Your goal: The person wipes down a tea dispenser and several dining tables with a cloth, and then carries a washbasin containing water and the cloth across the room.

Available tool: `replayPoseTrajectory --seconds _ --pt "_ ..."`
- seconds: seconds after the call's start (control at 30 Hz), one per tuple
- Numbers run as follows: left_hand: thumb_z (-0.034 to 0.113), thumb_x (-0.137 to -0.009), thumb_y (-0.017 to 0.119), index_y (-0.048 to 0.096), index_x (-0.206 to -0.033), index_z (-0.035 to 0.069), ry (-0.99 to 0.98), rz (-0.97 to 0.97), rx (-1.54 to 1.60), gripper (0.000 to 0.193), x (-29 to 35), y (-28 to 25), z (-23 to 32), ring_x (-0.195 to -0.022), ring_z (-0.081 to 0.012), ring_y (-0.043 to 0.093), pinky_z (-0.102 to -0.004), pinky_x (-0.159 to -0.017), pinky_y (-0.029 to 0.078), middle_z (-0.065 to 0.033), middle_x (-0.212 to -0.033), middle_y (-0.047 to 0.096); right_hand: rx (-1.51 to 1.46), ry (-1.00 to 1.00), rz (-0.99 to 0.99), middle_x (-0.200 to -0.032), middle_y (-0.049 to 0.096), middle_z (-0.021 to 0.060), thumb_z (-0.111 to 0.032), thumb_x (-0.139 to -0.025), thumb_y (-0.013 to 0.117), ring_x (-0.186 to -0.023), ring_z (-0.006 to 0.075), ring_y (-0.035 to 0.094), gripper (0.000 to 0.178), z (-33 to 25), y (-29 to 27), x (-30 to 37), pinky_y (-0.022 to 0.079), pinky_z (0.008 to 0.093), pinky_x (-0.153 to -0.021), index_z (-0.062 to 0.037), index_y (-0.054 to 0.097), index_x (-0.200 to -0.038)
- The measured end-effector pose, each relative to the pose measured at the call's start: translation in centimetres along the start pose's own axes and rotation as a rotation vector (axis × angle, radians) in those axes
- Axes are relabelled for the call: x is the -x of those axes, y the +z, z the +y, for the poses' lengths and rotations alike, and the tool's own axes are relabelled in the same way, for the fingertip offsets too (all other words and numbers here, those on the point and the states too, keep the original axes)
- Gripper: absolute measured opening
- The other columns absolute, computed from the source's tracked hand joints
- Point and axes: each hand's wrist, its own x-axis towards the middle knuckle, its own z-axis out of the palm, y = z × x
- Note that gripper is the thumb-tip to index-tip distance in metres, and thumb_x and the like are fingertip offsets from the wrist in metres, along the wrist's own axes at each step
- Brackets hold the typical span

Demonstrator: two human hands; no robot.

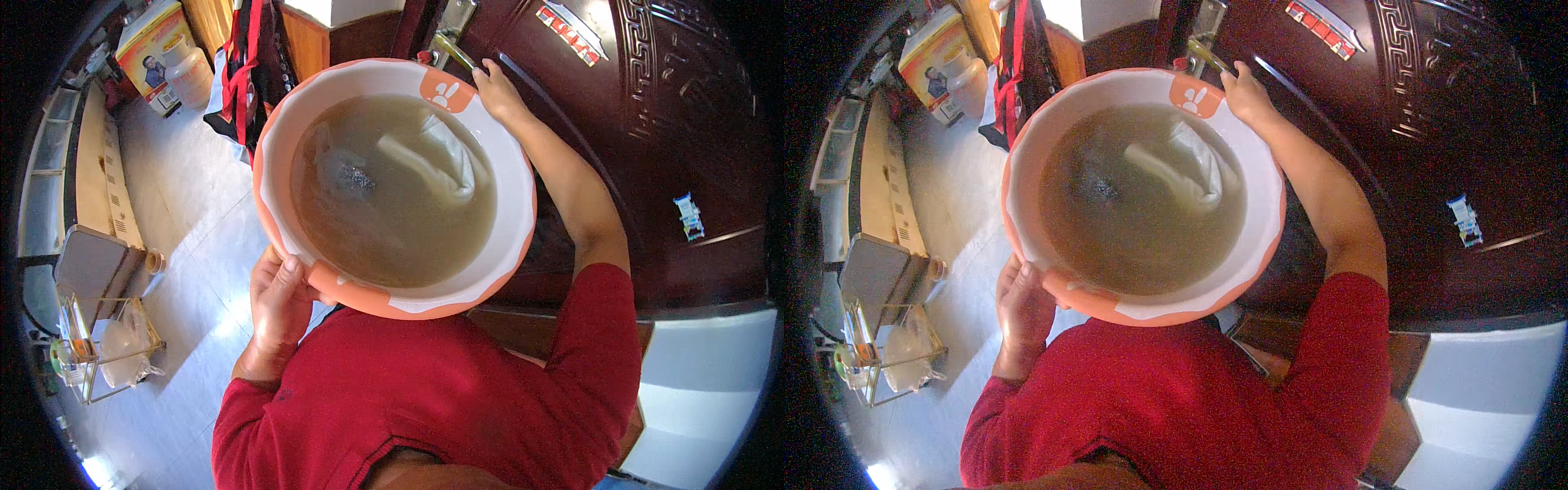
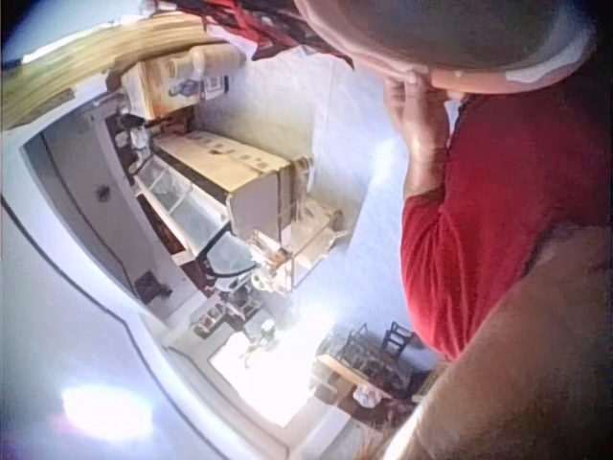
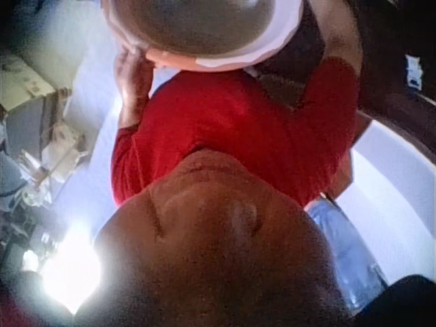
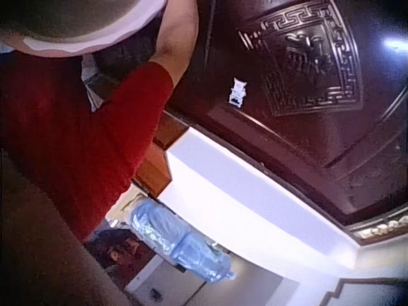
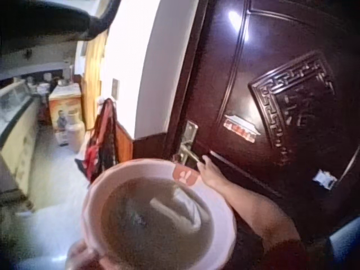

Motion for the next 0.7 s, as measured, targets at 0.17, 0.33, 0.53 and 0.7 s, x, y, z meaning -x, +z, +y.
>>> replayPoseTrajectory --seconds 0.17,0.33,0.53,0.7 --pt "0.033 -0.091 0.054 0.047 -0.114 -0.003 0.011 0.079 -0.053 0.043 -1.8 1.6 -1.4 -0.064 -0.0181 0.059 -0.0285 -0.051 0.046 -0.0138 -0.089 0.061 0.031 -0.047 -0.019 -0.132 0.047 0.0244 -0.036 -0.096 0.037 -0.125 0.0355 0.044 0.052 1.5 0.9 -4.0 0.033 0.0395 -0.104 0.0023 0.044 -0.131" --pt "0.03 -0.092 0.052 0.046 -0.118 -0.004 -0.006 0.138 0.022 0.043 -3.0 2.9 -2.4 -0.076 -0.0193 0.061 -0.0301 -0.062 0.05 -0.014 -0.1 0.06 0.155 -0.193 -0.137 -0.109 0.058 0.0255 -0.039 -0.096 0.032 -0.106 0.0413 0.053 0.048 1.8 0.4 -5.5 0.04 0.0483 -0.092 0.0002 0.058 -0.108" --pt "0.024 -0.093 0.05 0.043 -0.126 -0.006 0.016 0.151 0.124 0.045 -3.4 2.9 -2.9 -0.107 -0.0236 0.055 -0.0365 -0.092 0.043 -0.0161 -0.121 0.055 0.096 -0.242 -0.122 -0.096 0.061 0.0273 -0.039 -0.096 0.033 -0.094 0.0457 0.056 0.048 2.0 0.6 -5.7 0.042 0.0527 -0.082 0.0006 0.06 -0.095" --pt "0.021 -0.093 0.048 0.043 -0.126 -0.006 -0.027 0.171 0.132 0.043 -4.3 2.8 -3.9 -0.112 -0.0242 0.054 -0.0376 -0.097 0.04 -0.017 -0.124 0.054 0.001 -0.185 -0.108 -0.094 0.061 0.0279 -0.039 -0.094 0.037 -0.093 0.0459 0.057 0.047 3.8 1.7 -5.1 0.043 0.0515 -0.081 0.0012 0.06 -0.095"
